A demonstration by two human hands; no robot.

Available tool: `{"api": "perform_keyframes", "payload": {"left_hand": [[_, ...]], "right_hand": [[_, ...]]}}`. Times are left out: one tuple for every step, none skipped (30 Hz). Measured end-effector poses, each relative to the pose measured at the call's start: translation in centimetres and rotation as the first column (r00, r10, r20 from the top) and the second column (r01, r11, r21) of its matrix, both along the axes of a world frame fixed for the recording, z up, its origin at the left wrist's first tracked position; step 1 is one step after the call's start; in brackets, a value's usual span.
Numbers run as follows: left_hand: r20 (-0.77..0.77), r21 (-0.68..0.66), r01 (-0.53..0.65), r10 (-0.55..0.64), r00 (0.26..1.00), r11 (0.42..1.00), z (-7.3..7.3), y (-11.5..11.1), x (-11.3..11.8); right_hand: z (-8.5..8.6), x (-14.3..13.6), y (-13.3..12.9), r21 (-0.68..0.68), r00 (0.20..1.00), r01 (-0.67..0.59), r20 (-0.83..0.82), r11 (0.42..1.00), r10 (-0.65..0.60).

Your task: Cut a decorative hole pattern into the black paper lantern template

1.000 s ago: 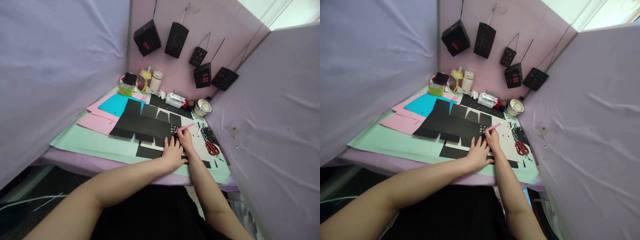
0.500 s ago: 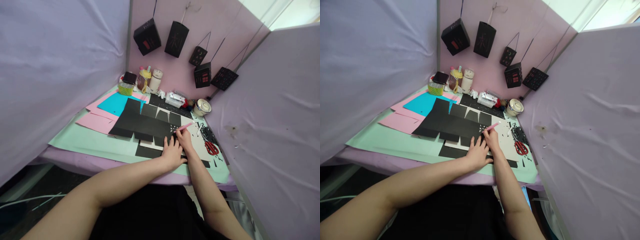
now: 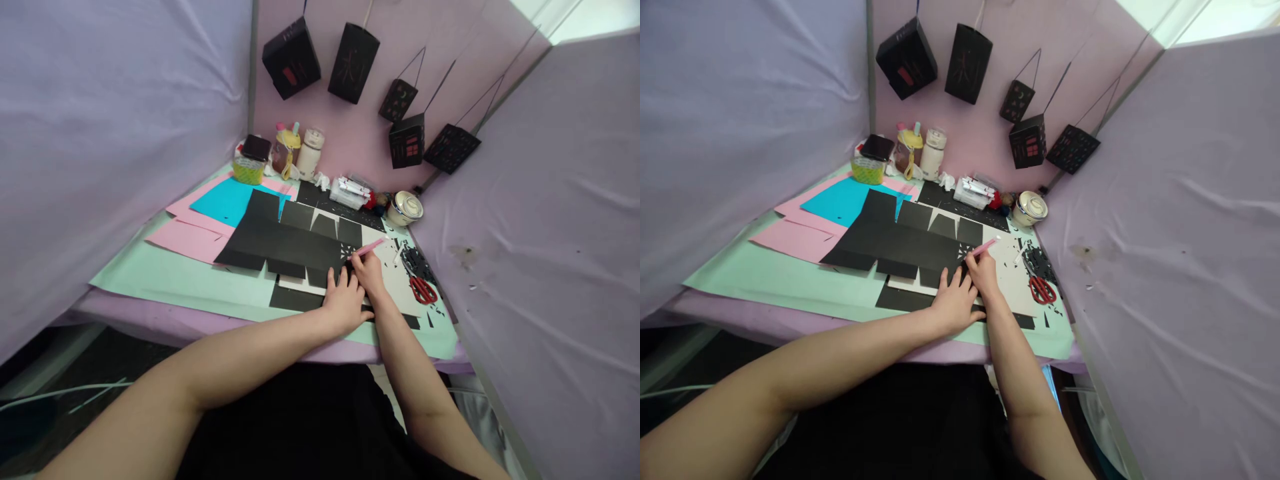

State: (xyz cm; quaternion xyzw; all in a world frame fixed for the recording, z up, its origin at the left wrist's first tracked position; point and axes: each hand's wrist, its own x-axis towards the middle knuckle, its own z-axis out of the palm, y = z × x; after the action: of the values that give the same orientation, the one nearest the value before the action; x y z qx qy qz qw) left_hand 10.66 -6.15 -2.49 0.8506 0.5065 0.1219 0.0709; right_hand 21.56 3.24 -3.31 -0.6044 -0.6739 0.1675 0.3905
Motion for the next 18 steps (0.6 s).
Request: {"api": "perform_keyframes", "payload": {"left_hand": [[-0.001,0.003,-0.002,0.002,1.000,1.000,0.01,-0.02,0.00],[-0.001,0.007,-0.004,0.004,1.000,1.000,0.00,-0.04,0.00],[-0.001,0.011,-0.006,0.006,1.000,1.000,-0.01,-0.06,0.01],[0.000,0.016,-0.008,0.008,1.000,1.000,-0.05,-0.07,0.02],[0.001,0.022,-0.010,0.010,1.000,1.000,-0.09,-0.07,0.03],[0.002,0.029,-0.011,0.011,1.000,1.000,-0.14,-0.06,0.04],[0.005,0.036,-0.012,0.011,1.000,0.999,-0.19,-0.04,0.04],[0.007,0.043,-0.011,0.010,1.000,0.999,-0.24,-0.03,0.05],[0.009,0.048,-0.008,0.008,1.000,0.999,-0.28,-0.01,0.05],[0.010,0.050,-0.004,0.004,1.000,0.999,-0.30,0.00,0.04],[0.010,0.052,-0.001,0.001,1.000,0.999,-0.31,0.00,0.03],[0.010,0.051,0.002,-0.003,1.000,0.999,-0.30,0.01,0.02],[0.010,0.050,0.004,-0.004,1.000,0.999,-0.27,0.00,0.00],[0.011,0.049,0.005,-0.006,1.000,0.999,-0.24,0.00,-0.01],[0.012,0.048,0.005,-0.006,1.000,0.999,-0.20,0.00,-0.02],[0.014,0.046,0.006,-0.006,1.000,0.999,-0.17,0.00,-0.03],[0.014,0.043,0.007,-0.008,1.000,0.999,-0.15,0.00,-0.04],[0.013,0.041,0.009,-0.009,1.000,0.999,-0.14,0.01,-0.04]], "right_hand": [[0.00,0.02,-0.01,-0.004,1.000,-0.001,-0.002,1.000,0.001],[0.00,0.03,-0.03,-0.007,1.000,-0.003,-0.003,1.000,0.003],[0.01,0.05,-0.04,-0.008,1.000,-0.006,-0.001,1.000,0.006],[0.02,0.05,-0.05,-0.007,1.000,-0.009,0.003,1.000,0.009],[0.03,0.06,-0.05,-0.005,1.000,-0.013,0.008,1.000,0.013],[0.05,0.06,-0.04,-0.004,1.000,-0.016,0.011,1.000,0.016],[0.06,0.06,-0.01,-0.003,1.000,-0.019,0.012,1.000,0.019],[0.06,0.06,0.02,-0.002,1.000,-0.021,0.011,1.000,0.021],[0.05,0.07,0.06,-0.001,1.000,-0.022,0.008,1.000,0.022],[0.05,0.07,0.10,0.000,1.000,-0.026,0.002,1.000,0.026],[0.04,0.08,0.13,-0.002,1.000,-0.031,-0.005,1.000,0.031],[0.04,0.08,0.16,-0.006,0.999,-0.036,-0.014,0.999,0.036],[0.06,0.08,0.16,-0.010,0.999,-0.042,-0.023,0.999,0.042],[0.08,0.07,0.15,-0.013,0.998,-0.048,-0.032,0.999,0.048],[0.13,0.06,0.12,-0.015,0.998,-0.055,-0.041,0.998,0.054],[0.19,0.04,0.08,-0.016,0.997,-0.061,-0.047,0.998,0.060],[0.26,0.01,0.04,-0.013,0.997,-0.066,-0.051,0.998,0.065],[0.33,-0.01,-0.01,-0.010,0.996,-0.072,-0.055,0.997,0.071]]}}
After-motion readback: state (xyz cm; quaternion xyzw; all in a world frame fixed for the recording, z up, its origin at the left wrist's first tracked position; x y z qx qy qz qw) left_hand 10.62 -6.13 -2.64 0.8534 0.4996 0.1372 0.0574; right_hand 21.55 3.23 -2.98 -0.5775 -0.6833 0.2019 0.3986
